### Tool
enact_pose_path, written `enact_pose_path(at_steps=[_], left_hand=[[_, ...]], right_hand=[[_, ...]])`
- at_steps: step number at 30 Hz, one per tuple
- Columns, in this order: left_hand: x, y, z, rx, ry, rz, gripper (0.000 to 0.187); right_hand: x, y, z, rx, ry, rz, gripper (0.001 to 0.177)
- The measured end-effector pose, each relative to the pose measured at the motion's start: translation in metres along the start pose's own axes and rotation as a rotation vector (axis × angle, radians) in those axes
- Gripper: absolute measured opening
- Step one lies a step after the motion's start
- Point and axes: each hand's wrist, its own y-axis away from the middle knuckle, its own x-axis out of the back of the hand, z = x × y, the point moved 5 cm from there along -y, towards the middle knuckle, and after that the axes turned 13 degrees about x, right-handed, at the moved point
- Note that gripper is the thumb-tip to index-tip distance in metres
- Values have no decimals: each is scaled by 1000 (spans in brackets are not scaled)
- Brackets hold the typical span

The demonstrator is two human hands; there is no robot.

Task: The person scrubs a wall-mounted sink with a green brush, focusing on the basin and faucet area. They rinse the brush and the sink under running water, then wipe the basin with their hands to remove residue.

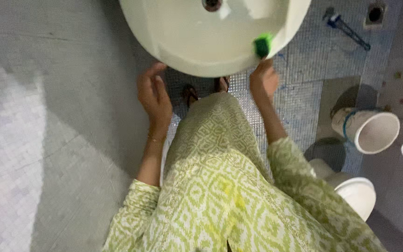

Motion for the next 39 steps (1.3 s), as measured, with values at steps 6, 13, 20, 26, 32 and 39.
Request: enact_pose_path(at_steps=[6,13,20,26,32,39], left_hand=[[15,-10,13,-127,90,22,26],[-11,5,16,-166,165,-113,25],[-13,4,14,-143,61,-70,26],[-24,17,17,-184,117,-129,26],[-25,26,6,-172,173,-137,27],[-49,24,11,-85,156,-160,28]], right_hand=[[-50,25,-140,99,106,-247,28],[-33,70,-138,-290,-282,-201,46],[5,59,-4,-250,-149,-5,49],[-48,66,-180,169,-28,-284,29],[-9,52,-115,162,-67,-318,16],[41,-12,39,-35,145,-165,24]])
